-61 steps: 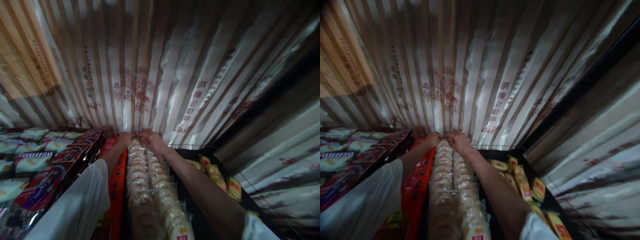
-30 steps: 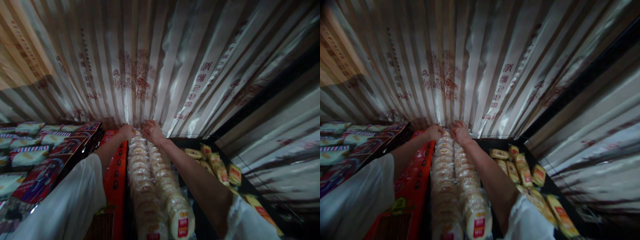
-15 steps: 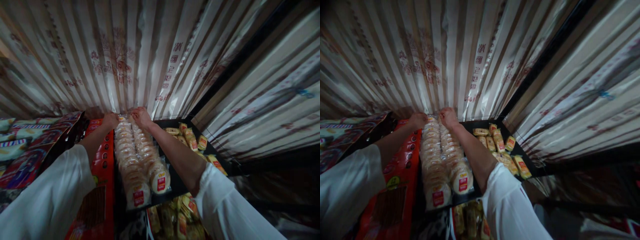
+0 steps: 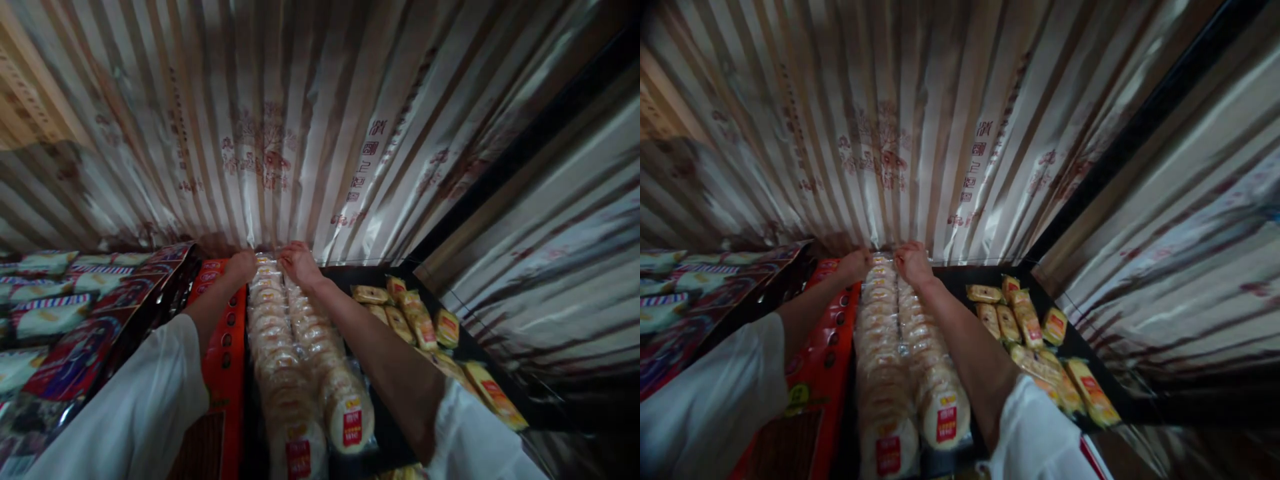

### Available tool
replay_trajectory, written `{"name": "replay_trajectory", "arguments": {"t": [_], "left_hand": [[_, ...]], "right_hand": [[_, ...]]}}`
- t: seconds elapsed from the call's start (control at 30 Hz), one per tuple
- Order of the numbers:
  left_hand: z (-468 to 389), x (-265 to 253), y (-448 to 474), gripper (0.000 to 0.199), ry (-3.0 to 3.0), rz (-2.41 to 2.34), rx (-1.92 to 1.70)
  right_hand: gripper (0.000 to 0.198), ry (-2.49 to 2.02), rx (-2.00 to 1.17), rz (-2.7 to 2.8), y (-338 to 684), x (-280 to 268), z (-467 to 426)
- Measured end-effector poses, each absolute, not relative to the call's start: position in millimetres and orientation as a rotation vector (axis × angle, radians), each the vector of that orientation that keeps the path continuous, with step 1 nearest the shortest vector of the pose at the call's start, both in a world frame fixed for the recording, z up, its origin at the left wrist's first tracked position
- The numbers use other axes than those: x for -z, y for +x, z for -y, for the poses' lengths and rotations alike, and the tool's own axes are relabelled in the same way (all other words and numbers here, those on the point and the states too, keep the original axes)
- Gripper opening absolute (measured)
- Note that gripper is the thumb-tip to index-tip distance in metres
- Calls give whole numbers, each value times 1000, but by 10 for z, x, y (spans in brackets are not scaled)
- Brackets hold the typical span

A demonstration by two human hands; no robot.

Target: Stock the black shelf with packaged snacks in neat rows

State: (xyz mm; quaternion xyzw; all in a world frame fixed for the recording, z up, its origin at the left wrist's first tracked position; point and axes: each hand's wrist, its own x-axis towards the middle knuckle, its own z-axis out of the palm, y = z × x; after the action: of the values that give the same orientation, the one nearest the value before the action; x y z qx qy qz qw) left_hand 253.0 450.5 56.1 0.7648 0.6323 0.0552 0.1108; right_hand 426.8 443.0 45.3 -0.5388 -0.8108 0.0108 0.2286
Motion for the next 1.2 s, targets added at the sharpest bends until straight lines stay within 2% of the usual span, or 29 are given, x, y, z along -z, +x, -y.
{"name": "replay_trajectory", "arguments": {"t": [0.47, 0.73, 1.2], "left_hand": [[-4655, -546, 2445, 20, 2142, -1636, -411], [-4731, -467, 2408, 16, 2090, -1451, -554], [-4779, -256, 2380, 20, 1937, -1472, -683]], "right_hand": [[27, -1677, -63, 2282, 4056, -571, -4566], [22, -1809, -60, 2293, 3913, -557, -4711], [23, -1648, -120, 2234, 4005, -551, -4644]]}}
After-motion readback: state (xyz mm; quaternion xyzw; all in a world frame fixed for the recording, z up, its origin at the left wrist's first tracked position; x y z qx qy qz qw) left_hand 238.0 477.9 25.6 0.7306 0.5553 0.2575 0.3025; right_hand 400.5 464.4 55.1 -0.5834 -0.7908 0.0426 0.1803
